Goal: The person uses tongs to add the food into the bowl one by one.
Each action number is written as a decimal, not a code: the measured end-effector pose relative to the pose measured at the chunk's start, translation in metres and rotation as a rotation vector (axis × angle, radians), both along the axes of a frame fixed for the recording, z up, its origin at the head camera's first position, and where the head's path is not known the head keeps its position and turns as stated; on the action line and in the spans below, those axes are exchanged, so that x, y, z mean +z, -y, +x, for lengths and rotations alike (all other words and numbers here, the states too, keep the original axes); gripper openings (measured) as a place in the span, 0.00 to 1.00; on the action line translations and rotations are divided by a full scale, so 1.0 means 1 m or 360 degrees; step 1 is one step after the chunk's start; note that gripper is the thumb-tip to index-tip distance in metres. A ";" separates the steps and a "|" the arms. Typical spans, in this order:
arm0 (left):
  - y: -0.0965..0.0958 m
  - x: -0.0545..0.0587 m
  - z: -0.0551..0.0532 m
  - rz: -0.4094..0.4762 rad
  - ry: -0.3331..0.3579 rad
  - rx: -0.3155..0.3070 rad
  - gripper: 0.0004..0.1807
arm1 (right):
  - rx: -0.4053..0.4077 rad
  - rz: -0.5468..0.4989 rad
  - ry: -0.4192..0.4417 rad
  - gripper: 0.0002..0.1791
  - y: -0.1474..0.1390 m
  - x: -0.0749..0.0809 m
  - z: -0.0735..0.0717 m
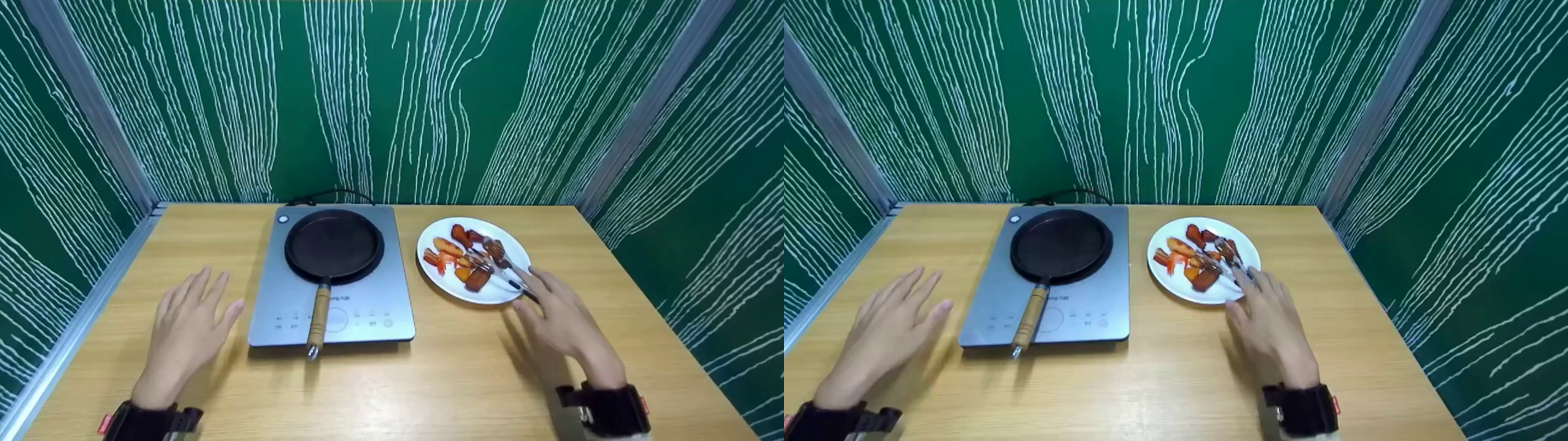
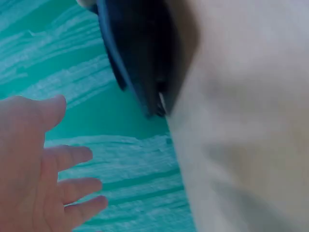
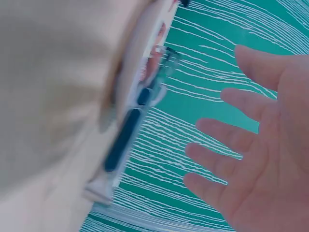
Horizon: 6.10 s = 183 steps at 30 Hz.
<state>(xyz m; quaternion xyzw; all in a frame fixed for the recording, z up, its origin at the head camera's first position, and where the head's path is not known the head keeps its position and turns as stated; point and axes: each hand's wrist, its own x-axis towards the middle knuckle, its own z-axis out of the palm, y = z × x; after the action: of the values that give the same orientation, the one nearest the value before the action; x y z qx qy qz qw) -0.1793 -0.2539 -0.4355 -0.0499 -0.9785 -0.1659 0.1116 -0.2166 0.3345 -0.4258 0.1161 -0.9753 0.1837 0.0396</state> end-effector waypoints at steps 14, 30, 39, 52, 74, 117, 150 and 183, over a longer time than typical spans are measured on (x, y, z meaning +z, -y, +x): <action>-0.099 0.024 -0.022 0.0239 0.0246 -0.0077 0.46 | 0.0020 -0.0133 -0.0008 0.36 0.000 0.018 -0.028; -0.133 0.006 -0.025 0.0293 0.0457 -0.0116 0.45 | -0.0062 -0.0147 0.0082 0.36 -0.011 -0.005 -0.038; -0.130 0.007 -0.025 0.0362 0.0507 -0.0177 0.34 | -0.0056 -0.0143 0.0076 0.35 -0.010 -0.005 -0.038; -0.110 0.009 -0.029 0.0346 0.0580 -0.0197 0.23 | -0.0076 -0.0160 0.0135 0.36 -0.009 -0.003 -0.039; -0.069 -0.009 -0.038 0.0151 0.0244 -0.0168 0.19 | -0.0092 -0.0131 0.0123 0.36 -0.009 -0.010 -0.041; -0.054 -0.005 -0.044 0.0224 0.0299 -0.0238 0.15 | -0.0279 0.0253 0.0119 0.27 0.017 0.004 -0.104; -0.053 -0.006 -0.045 0.0215 0.0312 -0.0260 0.15 | -0.0301 0.0313 0.0133 0.23 0.037 -0.015 -0.121; -0.054 -0.007 -0.044 0.0227 0.0289 -0.0251 0.15 | -0.0329 0.0204 -0.0043 0.25 0.026 -0.018 -0.110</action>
<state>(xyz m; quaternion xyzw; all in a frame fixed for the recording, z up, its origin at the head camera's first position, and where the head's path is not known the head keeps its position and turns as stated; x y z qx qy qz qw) -0.2238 -0.2000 -0.4420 -0.1033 -0.9634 -0.2472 0.0125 -0.3266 0.3084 -0.4438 0.0198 -0.9912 0.1145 0.0641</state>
